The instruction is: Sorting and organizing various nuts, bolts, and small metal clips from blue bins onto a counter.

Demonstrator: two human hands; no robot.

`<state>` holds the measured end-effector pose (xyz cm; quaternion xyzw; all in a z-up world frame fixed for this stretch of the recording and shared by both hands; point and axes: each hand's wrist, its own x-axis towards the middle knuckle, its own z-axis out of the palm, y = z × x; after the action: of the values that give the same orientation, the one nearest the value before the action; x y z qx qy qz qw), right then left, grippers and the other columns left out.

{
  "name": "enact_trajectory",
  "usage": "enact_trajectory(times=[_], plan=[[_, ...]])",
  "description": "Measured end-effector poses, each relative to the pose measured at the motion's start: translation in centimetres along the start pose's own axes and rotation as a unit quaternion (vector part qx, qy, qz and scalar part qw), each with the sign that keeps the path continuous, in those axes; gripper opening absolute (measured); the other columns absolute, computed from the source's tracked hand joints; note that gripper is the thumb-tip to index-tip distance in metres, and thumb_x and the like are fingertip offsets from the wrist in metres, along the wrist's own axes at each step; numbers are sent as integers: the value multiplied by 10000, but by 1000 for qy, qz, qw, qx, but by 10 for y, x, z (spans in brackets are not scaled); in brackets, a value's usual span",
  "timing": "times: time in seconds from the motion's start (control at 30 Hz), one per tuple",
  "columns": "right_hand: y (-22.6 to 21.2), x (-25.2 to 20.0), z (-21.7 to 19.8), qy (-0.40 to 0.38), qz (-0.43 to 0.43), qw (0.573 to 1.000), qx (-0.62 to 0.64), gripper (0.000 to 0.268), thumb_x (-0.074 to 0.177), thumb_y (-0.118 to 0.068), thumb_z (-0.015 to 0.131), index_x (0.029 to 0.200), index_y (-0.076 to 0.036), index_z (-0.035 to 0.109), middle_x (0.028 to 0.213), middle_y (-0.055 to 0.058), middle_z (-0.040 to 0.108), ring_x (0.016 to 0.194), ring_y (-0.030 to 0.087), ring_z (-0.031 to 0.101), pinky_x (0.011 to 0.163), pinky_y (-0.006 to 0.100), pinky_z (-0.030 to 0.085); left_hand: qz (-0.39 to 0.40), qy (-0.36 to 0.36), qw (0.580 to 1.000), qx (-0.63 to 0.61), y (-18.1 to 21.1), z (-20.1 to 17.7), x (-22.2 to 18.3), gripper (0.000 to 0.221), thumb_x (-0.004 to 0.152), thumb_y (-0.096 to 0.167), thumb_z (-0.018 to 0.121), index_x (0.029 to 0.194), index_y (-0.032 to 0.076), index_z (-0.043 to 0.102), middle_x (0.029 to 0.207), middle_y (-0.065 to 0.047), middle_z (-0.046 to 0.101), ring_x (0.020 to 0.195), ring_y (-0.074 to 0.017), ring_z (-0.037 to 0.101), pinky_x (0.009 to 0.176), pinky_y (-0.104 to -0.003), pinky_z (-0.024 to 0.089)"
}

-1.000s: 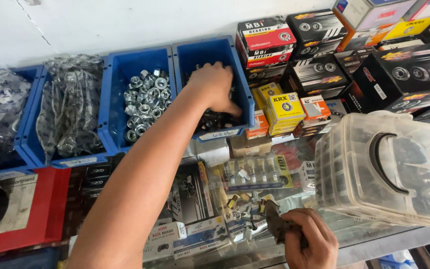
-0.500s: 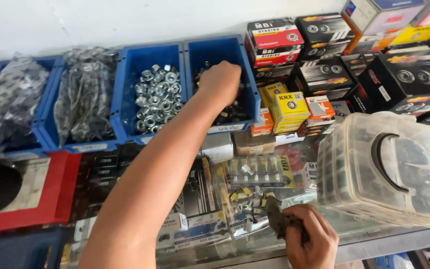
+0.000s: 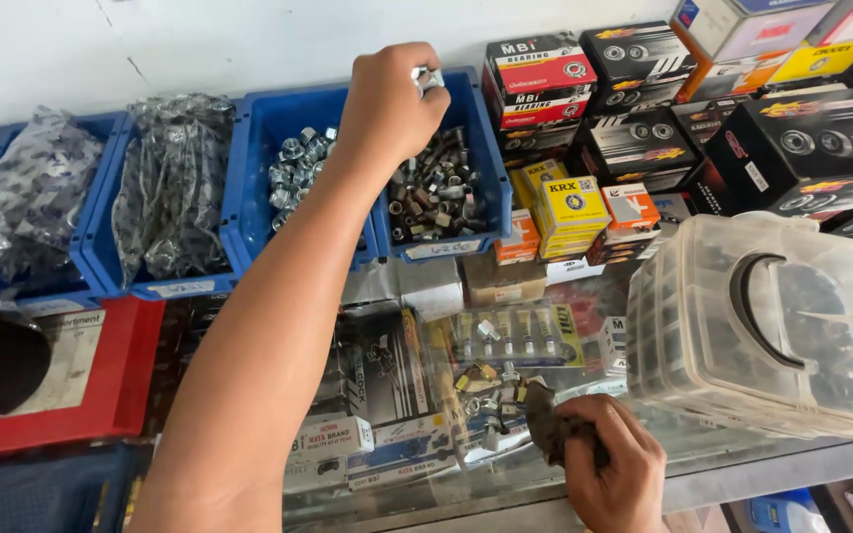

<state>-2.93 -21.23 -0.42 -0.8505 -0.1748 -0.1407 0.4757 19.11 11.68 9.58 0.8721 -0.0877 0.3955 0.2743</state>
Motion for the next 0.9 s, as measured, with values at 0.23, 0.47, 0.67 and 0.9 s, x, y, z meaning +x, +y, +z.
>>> enact_trajectory(times=[0.23, 0.47, 0.67, 0.9], plan=[[-2, 0, -1, 3, 13, 1000, 21, 302, 678, 94, 525, 875, -36, 713, 723, 52, 700, 519, 149, 530, 516, 240, 441, -23, -18, 991, -130, 43, -27, -18, 104, 854, -6, 677, 880, 79, 732, 700, -47, 689, 472, -104, 510, 396, -238, 338], [-1, -1, 0, 8, 13, 1000, -7, 292, 677, 96, 546, 892, -25, 703, 835, 57, 716, 568, 164, 524, 552, 253, 435, -155, -146, 926, -313, 111, -30, -151, 188, 854, 112, 692, 1038, 148, 713, 1094, -77, 742, 451, -95, 510, 352, -261, 417], [0, 0, 0, -5, -12, 1000, -8, 295, 697, 103, 525, 905, -15, 698, 861, 76, 711, 577, 171, 523, 558, 252, 429, -239, -165, 844, -450, 124, -22, -214, 258, 781, -7, 563, 1009, 29, 680, 944, -62, 694, 637, -127, 580, 604, -277, 483], [1, 1, -1, -5, -1, 1000, -14, 287, 707, 108, 514, 890, -24, 691, 766, 53, 681, 540, 147, 474, 525, 247, 395, -141, -129, 905, -379, 132, -15, -228, 261, 805, -68, 594, 1039, 45, 616, 913, -69, 640, 703, -162, 541, 637, -300, 439]])
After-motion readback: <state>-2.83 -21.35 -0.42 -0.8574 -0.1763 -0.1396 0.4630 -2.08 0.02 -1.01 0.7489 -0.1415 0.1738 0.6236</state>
